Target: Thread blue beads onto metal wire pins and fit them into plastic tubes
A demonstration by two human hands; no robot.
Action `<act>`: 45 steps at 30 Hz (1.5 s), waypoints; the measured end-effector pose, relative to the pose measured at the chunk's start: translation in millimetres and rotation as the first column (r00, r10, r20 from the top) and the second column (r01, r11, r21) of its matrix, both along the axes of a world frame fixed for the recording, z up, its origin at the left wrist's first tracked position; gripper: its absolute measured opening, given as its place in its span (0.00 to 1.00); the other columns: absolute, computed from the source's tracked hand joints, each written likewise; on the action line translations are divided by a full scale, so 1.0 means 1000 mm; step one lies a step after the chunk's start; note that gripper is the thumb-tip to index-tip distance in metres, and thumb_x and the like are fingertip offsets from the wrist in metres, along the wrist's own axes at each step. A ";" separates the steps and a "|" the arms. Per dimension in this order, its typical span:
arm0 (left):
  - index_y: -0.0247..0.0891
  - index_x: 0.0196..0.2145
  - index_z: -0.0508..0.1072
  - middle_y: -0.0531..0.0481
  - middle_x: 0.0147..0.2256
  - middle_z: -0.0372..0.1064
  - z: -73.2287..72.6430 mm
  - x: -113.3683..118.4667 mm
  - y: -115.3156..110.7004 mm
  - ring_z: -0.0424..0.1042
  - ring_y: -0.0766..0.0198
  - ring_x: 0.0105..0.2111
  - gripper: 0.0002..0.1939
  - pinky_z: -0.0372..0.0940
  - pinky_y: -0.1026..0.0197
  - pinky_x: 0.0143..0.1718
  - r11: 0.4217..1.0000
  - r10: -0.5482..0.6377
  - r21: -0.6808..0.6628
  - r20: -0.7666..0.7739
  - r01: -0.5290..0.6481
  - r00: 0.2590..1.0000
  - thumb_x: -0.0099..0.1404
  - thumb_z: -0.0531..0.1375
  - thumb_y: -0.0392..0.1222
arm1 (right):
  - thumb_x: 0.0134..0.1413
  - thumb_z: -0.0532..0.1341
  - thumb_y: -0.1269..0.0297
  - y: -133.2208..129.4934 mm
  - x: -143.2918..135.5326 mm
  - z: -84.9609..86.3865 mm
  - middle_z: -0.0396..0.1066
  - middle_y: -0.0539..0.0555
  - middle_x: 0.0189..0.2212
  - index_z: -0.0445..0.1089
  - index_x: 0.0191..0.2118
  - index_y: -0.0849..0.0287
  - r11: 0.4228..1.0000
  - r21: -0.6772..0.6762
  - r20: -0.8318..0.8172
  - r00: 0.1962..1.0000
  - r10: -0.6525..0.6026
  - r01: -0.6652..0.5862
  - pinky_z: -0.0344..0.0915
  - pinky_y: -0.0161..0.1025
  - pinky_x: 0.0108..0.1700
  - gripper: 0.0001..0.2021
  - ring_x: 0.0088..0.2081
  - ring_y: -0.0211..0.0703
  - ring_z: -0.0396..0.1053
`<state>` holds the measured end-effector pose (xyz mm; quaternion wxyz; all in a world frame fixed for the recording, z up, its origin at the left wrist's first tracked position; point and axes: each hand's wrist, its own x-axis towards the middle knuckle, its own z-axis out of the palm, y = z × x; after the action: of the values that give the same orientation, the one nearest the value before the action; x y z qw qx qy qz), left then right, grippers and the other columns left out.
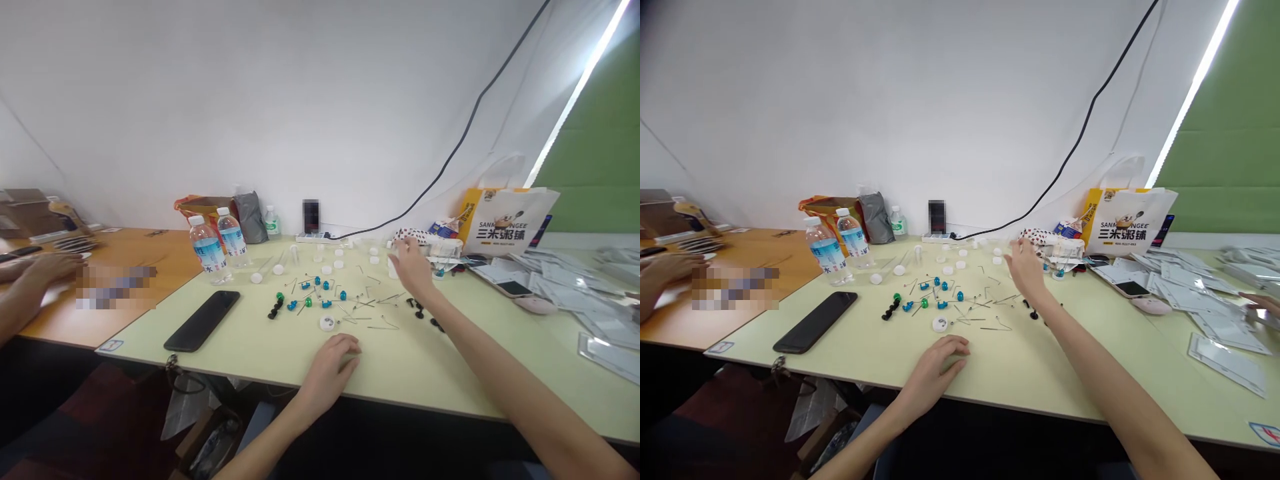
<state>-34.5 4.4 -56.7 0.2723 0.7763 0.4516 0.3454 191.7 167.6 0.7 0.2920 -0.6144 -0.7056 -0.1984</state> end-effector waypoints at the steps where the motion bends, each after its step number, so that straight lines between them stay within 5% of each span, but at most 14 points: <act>1: 0.40 0.35 0.69 0.49 0.43 0.66 -0.001 0.000 0.000 0.65 0.62 0.46 0.08 0.59 0.59 0.49 1.000 -0.004 0.001 0.003 0.004 1.000 0.60 0.52 0.33 | 0.61 0.47 0.61 -0.012 -0.005 -0.006 0.59 0.60 0.47 0.60 0.48 0.59 0.996 -0.060 0.050 0.996 0.071 -0.068 0.56 0.36 0.34 0.13 0.45 0.47 0.61; 5: 0.39 0.33 0.69 0.48 0.40 0.67 -0.004 0.003 0.007 0.66 0.62 0.42 0.07 0.60 0.59 0.47 1.000 0.012 -0.009 0.041 -0.011 0.999 0.60 0.52 0.34 | 0.61 0.47 0.67 -0.042 -0.010 -0.029 0.65 0.56 0.36 0.65 0.35 0.58 0.916 -0.369 0.157 0.961 0.229 -0.158 0.53 0.35 0.31 0.11 0.41 0.44 0.62; 10: 0.38 0.34 0.70 0.49 0.34 0.69 0.023 0.015 0.047 0.67 0.64 0.31 0.07 0.62 0.62 0.35 0.994 0.090 0.059 0.010 -0.090 0.996 0.61 0.52 0.38 | 0.56 0.53 0.71 -0.039 0.026 -0.025 0.67 0.58 0.36 0.66 0.37 0.60 0.896 -0.443 0.226 0.971 0.076 0.033 0.51 0.35 0.29 0.06 0.40 0.46 0.63; 15: 0.37 0.35 0.70 0.46 0.36 0.70 0.060 0.018 0.119 0.67 0.57 0.39 0.08 0.58 0.60 0.38 0.965 0.221 0.213 -0.347 -0.152 0.912 0.55 0.58 0.32 | 0.53 0.56 0.70 -0.024 0.065 -0.017 0.70 0.57 0.35 0.68 0.36 0.59 0.852 -0.516 0.162 0.987 -0.006 0.090 0.52 0.35 0.31 0.05 0.39 0.46 0.65; 19: 0.36 0.33 0.70 0.45 0.34 0.70 0.055 0.012 0.153 0.67 0.55 0.38 0.12 0.58 0.62 0.33 0.991 0.136 0.064 -0.594 -0.122 0.793 0.48 0.64 0.31 | 0.53 0.57 0.63 -0.020 0.064 -0.020 0.71 0.55 0.34 0.70 0.35 0.58 0.812 -0.583 0.038 0.997 0.074 -0.038 0.53 0.34 0.33 0.07 0.38 0.44 0.66; 26: 0.35 0.35 0.70 0.46 0.36 0.69 0.024 0.004 0.162 0.67 0.59 0.37 0.10 0.57 0.63 0.32 0.979 0.199 0.149 -0.540 -0.139 0.818 0.52 0.60 0.29 | 0.51 0.58 0.68 -0.029 0.038 -0.027 0.70 0.58 0.33 0.69 0.34 0.59 0.824 -0.566 0.207 0.972 0.108 0.029 0.52 0.34 0.31 0.05 0.42 0.47 0.63; 31: 0.36 0.35 0.71 0.46 0.34 0.70 0.037 -0.011 0.169 0.67 0.60 0.36 0.07 0.57 0.63 0.33 0.955 0.295 0.169 -0.474 -0.243 0.830 0.56 0.59 0.37 | 0.50 0.54 0.76 -0.026 0.032 -0.034 0.69 0.58 0.34 0.67 0.33 0.61 0.772 -0.631 0.258 0.960 0.109 0.081 0.50 0.34 0.29 0.07 0.37 0.44 0.66; 36: 0.35 0.37 0.71 0.42 0.37 0.70 0.049 -0.045 0.174 0.66 0.57 0.40 0.13 0.57 0.61 0.37 0.832 0.554 0.323 -0.490 -0.450 0.673 0.59 0.50 0.28 | 0.54 0.51 0.75 -0.027 0.032 -0.036 0.66 0.57 0.32 0.64 0.33 0.61 0.854 -0.519 0.210 0.967 0.142 -0.012 0.48 0.35 0.30 0.07 0.33 0.41 0.65; 41: 0.35 0.35 0.73 0.43 0.36 0.71 0.041 -0.056 0.181 0.67 0.58 0.38 0.12 0.59 0.62 0.36 0.897 0.440 0.211 -0.506 -0.387 0.742 0.55 0.53 0.27 | 0.59 0.50 0.67 -0.031 0.028 -0.033 0.64 0.56 0.33 0.63 0.34 0.61 0.869 -0.495 0.214 0.971 0.105 0.015 0.48 0.36 0.29 0.07 0.32 0.41 0.65; 45: 0.35 0.32 0.74 0.44 0.33 0.71 0.038 -0.045 0.181 0.67 0.58 0.38 0.11 0.59 0.61 0.37 0.938 0.343 0.197 -0.447 -0.284 0.826 0.53 0.55 0.27 | 0.58 0.54 0.60 -0.031 0.028 -0.033 0.65 0.57 0.34 0.65 0.34 0.62 0.812 -0.584 0.192 0.976 0.102 0.030 0.51 0.36 0.32 0.10 0.35 0.44 0.67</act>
<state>-79.9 185.3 -18.6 0.0449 0.7671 0.6040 0.2114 219.5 136.9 -32.0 0.0156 -0.6355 -0.7713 -0.0321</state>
